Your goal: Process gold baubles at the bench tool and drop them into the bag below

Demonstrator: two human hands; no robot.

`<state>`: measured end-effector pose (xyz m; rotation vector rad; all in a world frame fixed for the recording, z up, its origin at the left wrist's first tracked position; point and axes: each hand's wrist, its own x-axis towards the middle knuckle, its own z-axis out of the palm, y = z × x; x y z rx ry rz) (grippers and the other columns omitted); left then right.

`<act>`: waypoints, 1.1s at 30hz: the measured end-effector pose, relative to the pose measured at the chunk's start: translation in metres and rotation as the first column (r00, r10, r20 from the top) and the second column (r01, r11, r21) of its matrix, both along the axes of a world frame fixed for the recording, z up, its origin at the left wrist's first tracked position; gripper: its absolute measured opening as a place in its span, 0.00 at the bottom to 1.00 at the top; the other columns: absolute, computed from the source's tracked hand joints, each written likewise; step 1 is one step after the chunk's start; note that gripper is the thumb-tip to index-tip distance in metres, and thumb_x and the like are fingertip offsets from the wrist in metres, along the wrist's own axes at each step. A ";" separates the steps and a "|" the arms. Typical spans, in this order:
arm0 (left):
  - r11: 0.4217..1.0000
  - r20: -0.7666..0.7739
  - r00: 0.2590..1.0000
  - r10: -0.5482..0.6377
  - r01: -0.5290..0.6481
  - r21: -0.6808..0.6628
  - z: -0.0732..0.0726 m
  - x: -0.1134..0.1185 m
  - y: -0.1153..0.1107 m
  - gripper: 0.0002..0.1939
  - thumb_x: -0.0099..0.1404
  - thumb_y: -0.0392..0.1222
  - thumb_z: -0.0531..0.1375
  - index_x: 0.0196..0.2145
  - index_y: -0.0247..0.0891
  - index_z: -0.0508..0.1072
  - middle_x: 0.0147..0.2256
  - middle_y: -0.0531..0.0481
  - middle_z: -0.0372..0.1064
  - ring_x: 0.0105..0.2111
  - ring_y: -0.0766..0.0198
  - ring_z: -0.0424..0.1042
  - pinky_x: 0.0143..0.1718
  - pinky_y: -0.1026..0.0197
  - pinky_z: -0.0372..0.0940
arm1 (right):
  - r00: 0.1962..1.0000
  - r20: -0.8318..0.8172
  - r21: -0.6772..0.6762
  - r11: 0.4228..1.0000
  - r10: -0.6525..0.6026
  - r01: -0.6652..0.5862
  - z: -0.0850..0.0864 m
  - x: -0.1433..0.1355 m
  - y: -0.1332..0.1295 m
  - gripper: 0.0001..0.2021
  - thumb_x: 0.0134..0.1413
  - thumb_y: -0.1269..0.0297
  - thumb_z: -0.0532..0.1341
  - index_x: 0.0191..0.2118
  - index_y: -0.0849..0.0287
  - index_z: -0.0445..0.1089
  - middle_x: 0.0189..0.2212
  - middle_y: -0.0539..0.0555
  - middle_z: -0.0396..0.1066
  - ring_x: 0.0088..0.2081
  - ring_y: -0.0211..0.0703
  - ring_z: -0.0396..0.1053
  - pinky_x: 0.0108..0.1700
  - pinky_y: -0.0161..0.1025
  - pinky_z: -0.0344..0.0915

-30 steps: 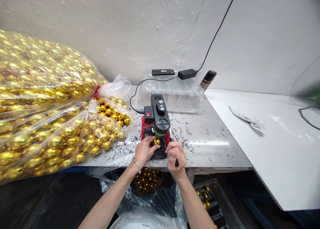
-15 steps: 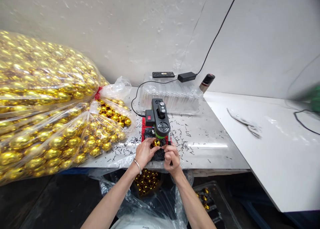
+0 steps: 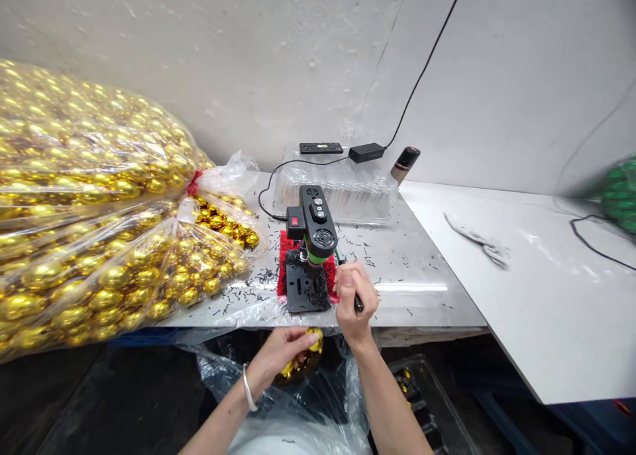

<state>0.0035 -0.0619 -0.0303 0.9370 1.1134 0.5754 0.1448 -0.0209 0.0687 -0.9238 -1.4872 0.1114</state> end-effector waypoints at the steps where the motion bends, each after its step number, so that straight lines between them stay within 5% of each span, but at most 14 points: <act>1: 0.987 0.056 0.998 0.036 -0.027 -0.158 -0.011 0.000 -0.011 0.27 0.49 0.63 0.65 0.28 0.32 0.75 0.22 0.50 0.70 0.17 0.72 0.61 0.20 0.67 0.56 | 1.000 -0.003 0.005 1.000 -0.002 0.002 -0.003 0.000 0.000 0.14 0.60 0.73 0.49 0.23 0.57 0.57 0.22 0.49 0.59 0.27 0.37 0.61 0.29 0.37 0.57; 4: 0.789 0.091 0.953 0.289 -0.183 -0.587 -0.039 -0.002 -0.033 0.28 0.53 0.64 0.63 0.26 0.30 0.73 0.25 0.46 0.72 0.18 0.71 0.65 0.20 0.67 0.62 | 1.000 0.002 0.015 1.000 0.004 -0.004 -0.008 0.000 -0.001 0.13 0.60 0.74 0.49 0.24 0.57 0.57 0.22 0.49 0.60 0.28 0.37 0.61 0.30 0.37 0.57; 6: 0.664 0.135 0.907 0.400 -0.184 -0.725 -0.046 -0.007 -0.039 0.23 0.58 0.57 0.62 0.30 0.30 0.73 0.28 0.45 0.73 0.21 0.68 0.70 0.25 0.65 0.67 | 1.000 0.010 0.023 1.000 0.015 -0.015 -0.008 0.000 -0.001 0.14 0.60 0.74 0.49 0.23 0.57 0.58 0.21 0.49 0.60 0.28 0.38 0.62 0.30 0.38 0.58; 8: 0.673 0.254 0.853 0.456 -0.144 -0.726 -0.039 -0.013 -0.039 0.13 0.58 0.43 0.65 0.36 0.29 0.74 0.30 0.45 0.74 0.27 0.65 0.74 0.31 0.63 0.70 | 1.000 0.013 0.027 0.999 0.017 -0.017 -0.007 0.001 -0.001 0.14 0.60 0.74 0.49 0.23 0.57 0.57 0.21 0.49 0.59 0.29 0.38 0.62 0.30 0.38 0.58; 11: 0.796 0.421 0.791 0.444 -0.133 -0.590 -0.010 -0.022 -0.032 0.20 0.51 0.25 0.65 0.44 0.30 0.74 0.36 0.45 0.74 0.38 0.62 0.75 0.41 0.64 0.70 | 1.000 0.002 0.018 1.000 0.002 -0.002 -0.008 0.000 -0.002 0.15 0.60 0.74 0.49 0.22 0.57 0.57 0.20 0.49 0.59 0.28 0.38 0.62 0.30 0.38 0.58; 14: 0.884 0.444 0.807 0.390 -0.194 -0.425 0.024 -0.025 -0.014 0.24 0.53 0.28 0.66 0.48 0.33 0.72 0.37 0.46 0.74 0.40 0.62 0.75 0.45 0.63 0.70 | 1.000 -0.009 0.002 1.000 -0.008 0.008 -0.010 -0.001 -0.003 0.15 0.60 0.73 0.49 0.22 0.57 0.57 0.21 0.49 0.60 0.27 0.38 0.61 0.29 0.38 0.58; 17: 0.904 0.393 0.821 0.414 -0.321 -0.282 0.041 -0.022 0.011 0.22 0.56 0.35 0.66 0.48 0.36 0.71 0.36 0.48 0.74 0.34 0.66 0.75 0.39 0.65 0.71 | 1.000 0.002 0.002 1.000 -0.003 0.003 -0.010 0.000 -0.002 0.15 0.60 0.74 0.49 0.22 0.57 0.57 0.21 0.49 0.60 0.28 0.37 0.61 0.29 0.37 0.58; 21: 0.890 0.355 0.820 0.449 -0.446 -0.097 0.035 -0.012 0.042 0.19 0.54 0.41 0.68 0.43 0.36 0.72 0.36 0.50 0.73 0.31 0.69 0.73 0.34 0.67 0.69 | 0.999 0.028 0.012 1.000 0.016 -0.016 -0.009 0.001 -0.003 0.14 0.59 0.75 0.49 0.23 0.57 0.57 0.23 0.50 0.60 0.28 0.37 0.62 0.30 0.37 0.58; 24: 0.889 0.204 0.892 0.404 -0.435 0.143 0.021 -0.005 0.059 0.25 0.52 0.48 0.67 0.46 0.35 0.72 0.33 0.51 0.72 0.30 0.68 0.71 0.31 0.66 0.67 | 0.999 0.036 -0.009 1.000 0.009 -0.009 -0.010 0.002 -0.003 0.13 0.59 0.74 0.49 0.24 0.57 0.58 0.24 0.50 0.61 0.27 0.37 0.61 0.29 0.37 0.58; 28: 0.848 -0.124 0.927 0.354 -0.262 0.461 0.007 0.000 0.071 0.28 0.54 0.52 0.64 0.48 0.34 0.74 0.26 0.53 0.71 0.26 0.66 0.67 0.30 0.63 0.64 | 0.999 0.050 -0.016 1.000 0.004 -0.003 -0.012 0.003 -0.004 0.13 0.59 0.74 0.49 0.23 0.57 0.59 0.23 0.50 0.62 0.27 0.37 0.62 0.28 0.37 0.59; 33: 0.747 -0.421 0.838 0.346 0.025 0.664 0.009 0.003 0.075 0.23 0.59 0.50 0.62 0.50 0.39 0.74 0.34 0.49 0.76 0.31 0.60 0.72 0.37 0.60 0.66 | 0.997 0.071 -0.003 1.000 0.013 -0.013 -0.013 0.004 -0.004 0.13 0.59 0.75 0.50 0.24 0.57 0.59 0.22 0.50 0.61 0.29 0.38 0.64 0.28 0.37 0.60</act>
